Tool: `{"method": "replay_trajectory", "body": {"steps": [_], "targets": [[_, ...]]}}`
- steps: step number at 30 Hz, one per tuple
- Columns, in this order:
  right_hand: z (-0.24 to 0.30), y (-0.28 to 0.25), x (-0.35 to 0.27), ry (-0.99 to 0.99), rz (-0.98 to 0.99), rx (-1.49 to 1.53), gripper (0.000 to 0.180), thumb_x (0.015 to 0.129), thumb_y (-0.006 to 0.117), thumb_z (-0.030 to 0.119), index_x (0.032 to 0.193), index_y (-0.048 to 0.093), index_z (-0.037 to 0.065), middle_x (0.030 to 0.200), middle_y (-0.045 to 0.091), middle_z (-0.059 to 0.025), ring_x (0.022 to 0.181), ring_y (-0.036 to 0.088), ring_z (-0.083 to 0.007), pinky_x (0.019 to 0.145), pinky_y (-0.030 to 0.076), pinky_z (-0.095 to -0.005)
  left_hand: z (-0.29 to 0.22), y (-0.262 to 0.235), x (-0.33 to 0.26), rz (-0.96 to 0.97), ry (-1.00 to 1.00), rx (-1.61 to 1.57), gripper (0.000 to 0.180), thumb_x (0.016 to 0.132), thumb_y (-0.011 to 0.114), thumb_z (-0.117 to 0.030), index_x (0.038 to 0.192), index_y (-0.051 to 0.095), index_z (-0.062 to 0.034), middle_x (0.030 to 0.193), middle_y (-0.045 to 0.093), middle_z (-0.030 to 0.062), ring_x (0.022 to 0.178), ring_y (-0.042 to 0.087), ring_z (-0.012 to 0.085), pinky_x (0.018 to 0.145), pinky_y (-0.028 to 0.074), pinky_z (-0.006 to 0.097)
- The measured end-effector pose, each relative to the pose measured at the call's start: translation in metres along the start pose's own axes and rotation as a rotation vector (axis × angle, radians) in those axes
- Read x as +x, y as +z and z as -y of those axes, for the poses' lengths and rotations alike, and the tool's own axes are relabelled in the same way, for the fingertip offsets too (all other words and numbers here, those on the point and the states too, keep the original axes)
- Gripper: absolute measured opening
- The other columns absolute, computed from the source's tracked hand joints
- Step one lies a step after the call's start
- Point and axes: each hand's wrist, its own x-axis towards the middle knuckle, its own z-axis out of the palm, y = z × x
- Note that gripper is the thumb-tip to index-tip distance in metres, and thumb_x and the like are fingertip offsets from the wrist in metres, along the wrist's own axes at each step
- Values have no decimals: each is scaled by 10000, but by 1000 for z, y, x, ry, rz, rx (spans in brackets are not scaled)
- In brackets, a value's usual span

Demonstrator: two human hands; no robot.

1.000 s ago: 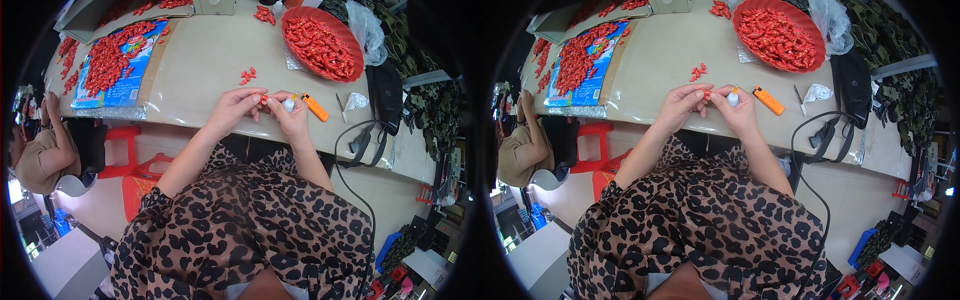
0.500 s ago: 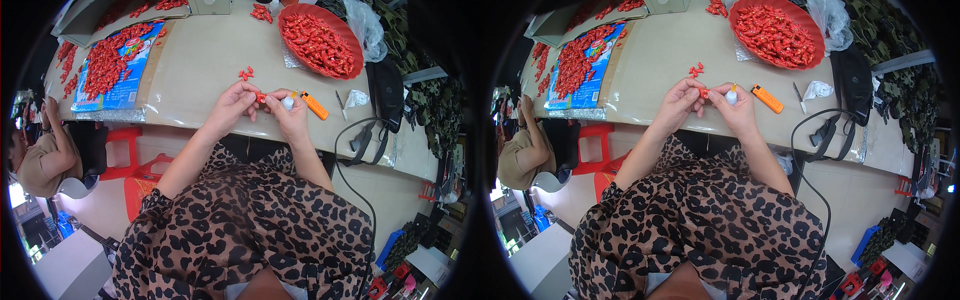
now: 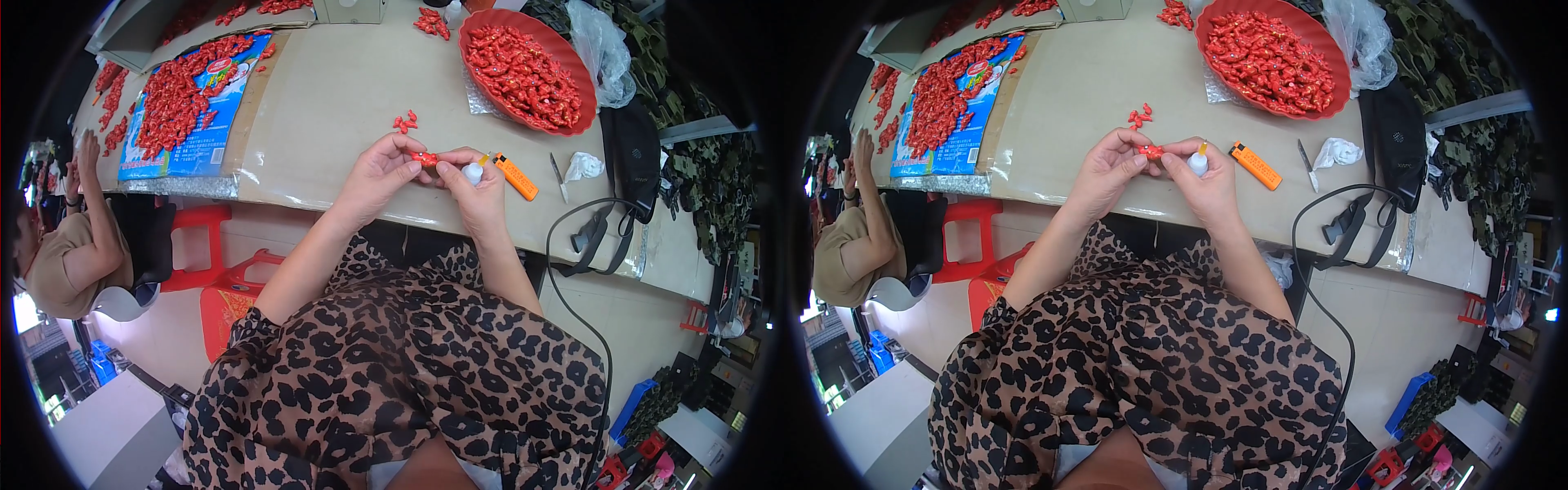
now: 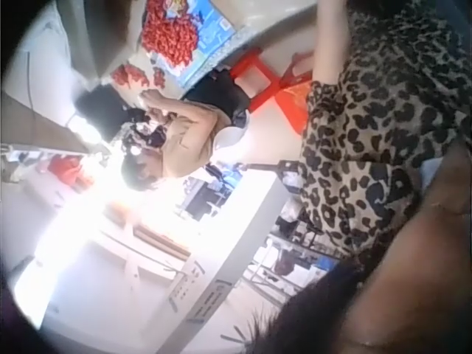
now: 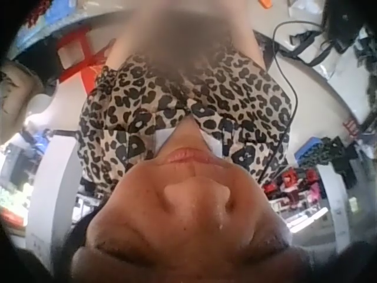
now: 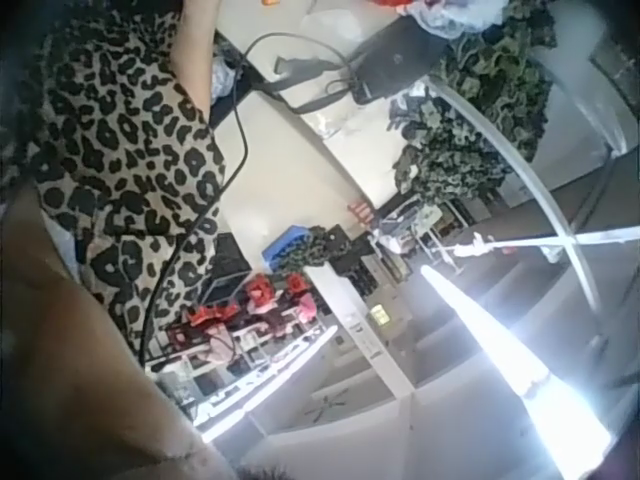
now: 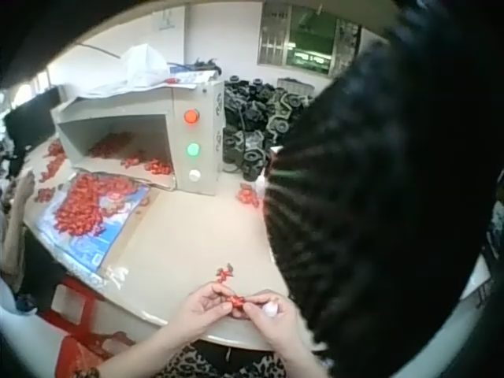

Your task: The person takes heated plastic toy pieces from a heating machine and applies glue to assemble the parts together using a glue bottle.

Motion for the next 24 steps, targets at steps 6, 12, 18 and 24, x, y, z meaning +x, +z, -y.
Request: {"method": "replay_trajectory", "body": {"steps": [6,12,18,24], "targets": [[5,13,-6,10,-134,112,136,754,587,68,865,542,3,739,524,-11,605,490,-51,541,441,-183,-31,7,-7,-116,-81,81,181,809,506,-67,971,461,-2,838,550,67,697,536,121,648,448,242],[13,43,-13,53,-91,29,137,753,589,86,852,543,3,725,519,-8,596,486,-52,527,430,-181,-64,-11,19,-150,181,888,129,750,560,-80,867,542,-29,805,573,70,669,519,131,619,442,246],[38,109,-42,58,-104,-60,107,753,564,55,829,525,-10,644,512,-33,549,477,-83,524,399,-206,-110,-38,9,-55,318,1376,100,684,589,-158,778,597,-126,723,591,33,714,503,204,671,409,327],[51,115,-59,20,-130,-21,96,753,562,47,824,525,-6,635,512,-30,546,478,-83,516,397,-206,-121,-29,3,93,336,1397,103,677,589,-188,762,597,-132,711,596,13,767,515,200,690,395,340]]}}
